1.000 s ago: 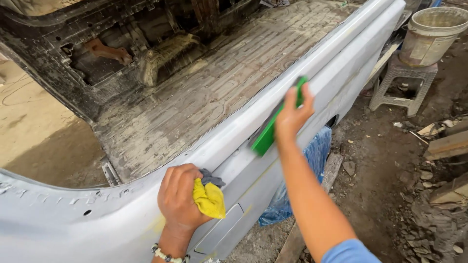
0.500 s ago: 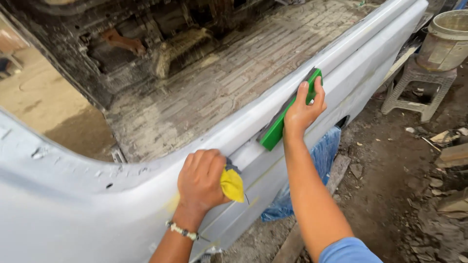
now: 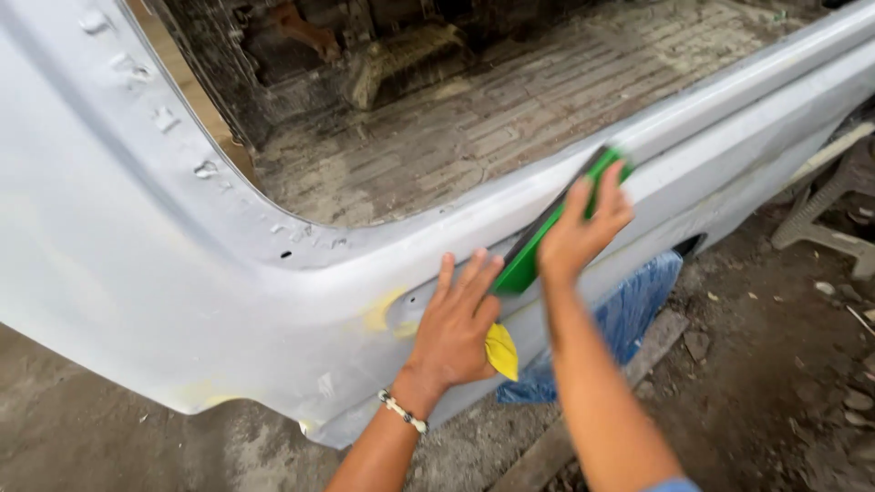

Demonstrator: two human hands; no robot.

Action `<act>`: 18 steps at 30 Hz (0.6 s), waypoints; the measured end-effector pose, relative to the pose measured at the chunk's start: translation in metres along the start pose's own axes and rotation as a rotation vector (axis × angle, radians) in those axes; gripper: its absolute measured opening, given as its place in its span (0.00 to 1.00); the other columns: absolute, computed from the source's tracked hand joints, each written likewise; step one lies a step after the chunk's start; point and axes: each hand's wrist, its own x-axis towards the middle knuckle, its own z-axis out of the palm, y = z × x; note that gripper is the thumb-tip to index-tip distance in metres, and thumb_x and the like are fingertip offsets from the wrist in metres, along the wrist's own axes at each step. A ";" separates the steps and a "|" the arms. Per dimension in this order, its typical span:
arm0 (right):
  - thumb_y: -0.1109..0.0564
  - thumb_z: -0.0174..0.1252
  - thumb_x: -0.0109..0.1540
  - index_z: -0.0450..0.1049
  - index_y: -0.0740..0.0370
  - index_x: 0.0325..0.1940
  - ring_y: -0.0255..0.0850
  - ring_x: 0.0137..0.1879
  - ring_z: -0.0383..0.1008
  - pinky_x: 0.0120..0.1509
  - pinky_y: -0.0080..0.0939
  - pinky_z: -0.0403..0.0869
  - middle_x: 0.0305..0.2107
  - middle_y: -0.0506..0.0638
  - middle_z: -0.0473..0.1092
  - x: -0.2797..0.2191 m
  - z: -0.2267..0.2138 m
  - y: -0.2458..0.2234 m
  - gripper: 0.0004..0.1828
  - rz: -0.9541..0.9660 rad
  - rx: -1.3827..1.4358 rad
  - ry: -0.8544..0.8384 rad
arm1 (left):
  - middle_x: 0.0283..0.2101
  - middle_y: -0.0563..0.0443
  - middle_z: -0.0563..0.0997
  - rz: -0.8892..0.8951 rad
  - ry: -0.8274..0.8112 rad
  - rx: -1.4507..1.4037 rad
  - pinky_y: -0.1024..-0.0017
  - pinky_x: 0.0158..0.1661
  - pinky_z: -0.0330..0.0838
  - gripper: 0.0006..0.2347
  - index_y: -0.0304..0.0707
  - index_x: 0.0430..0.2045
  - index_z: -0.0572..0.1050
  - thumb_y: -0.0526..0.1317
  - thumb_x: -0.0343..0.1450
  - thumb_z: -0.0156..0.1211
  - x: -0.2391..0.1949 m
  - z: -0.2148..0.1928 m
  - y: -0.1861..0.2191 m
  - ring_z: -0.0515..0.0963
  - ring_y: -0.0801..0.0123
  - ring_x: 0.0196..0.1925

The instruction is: The person sands the surface of a white car door using a green sanding block and a yellow cloth. They repeatedly rub the sanding block along the door's edges and flat surfaces while wiping away residue with the cloth.

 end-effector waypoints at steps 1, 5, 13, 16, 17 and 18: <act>0.53 0.58 0.74 0.65 0.56 0.78 0.50 0.69 0.62 0.78 0.52 0.60 0.61 0.58 0.60 -0.022 -0.003 -0.011 0.27 -0.006 0.009 0.004 | 0.65 0.31 0.69 0.006 0.008 0.007 0.38 0.70 0.47 0.17 0.33 0.25 0.70 0.37 0.50 0.71 0.000 0.000 0.001 0.62 0.38 0.73; 0.57 0.58 0.70 0.65 0.54 0.76 0.54 0.71 0.60 0.77 0.53 0.64 0.66 0.62 0.54 -0.054 -0.014 -0.026 0.29 -0.234 0.125 -0.167 | 0.64 0.35 0.69 -0.080 0.017 -0.067 0.40 0.72 0.51 0.16 0.33 0.27 0.72 0.37 0.52 0.71 -0.019 -0.011 -0.002 0.63 0.41 0.74; 0.58 0.55 0.71 0.60 0.54 0.78 0.47 0.60 0.66 0.63 0.47 0.76 0.60 0.60 0.56 -0.028 -0.006 -0.039 0.30 0.189 0.249 -0.035 | 0.70 0.33 0.67 -0.141 0.106 0.100 0.42 0.72 0.51 0.12 0.32 0.26 0.71 0.35 0.57 0.69 -0.043 -0.027 -0.007 0.60 0.41 0.76; 0.63 0.57 0.68 0.60 0.54 0.78 0.52 0.74 0.57 0.80 0.54 0.65 0.67 0.60 0.52 -0.074 -0.020 -0.040 0.33 -0.337 0.120 -0.136 | 0.69 0.33 0.67 -0.164 0.084 0.039 0.41 0.70 0.50 0.14 0.30 0.25 0.71 0.35 0.54 0.70 -0.043 -0.023 -0.011 0.59 0.41 0.74; 0.61 0.58 0.66 0.63 0.53 0.76 0.50 0.70 0.58 0.75 0.52 0.68 0.65 0.60 0.52 -0.073 -0.022 -0.031 0.32 -0.350 0.106 -0.195 | 0.69 0.34 0.67 -0.154 0.071 0.072 0.42 0.71 0.52 0.13 0.31 0.25 0.71 0.35 0.56 0.70 -0.048 -0.026 -0.012 0.59 0.42 0.75; 0.60 0.60 0.64 0.66 0.51 0.73 0.49 0.65 0.59 0.69 0.49 0.71 0.62 0.59 0.53 -0.072 -0.024 -0.022 0.32 -0.363 0.092 -0.253 | 0.70 0.34 0.67 -0.145 0.057 0.105 0.44 0.72 0.53 0.11 0.33 0.24 0.70 0.34 0.58 0.69 -0.054 -0.030 -0.012 0.60 0.44 0.76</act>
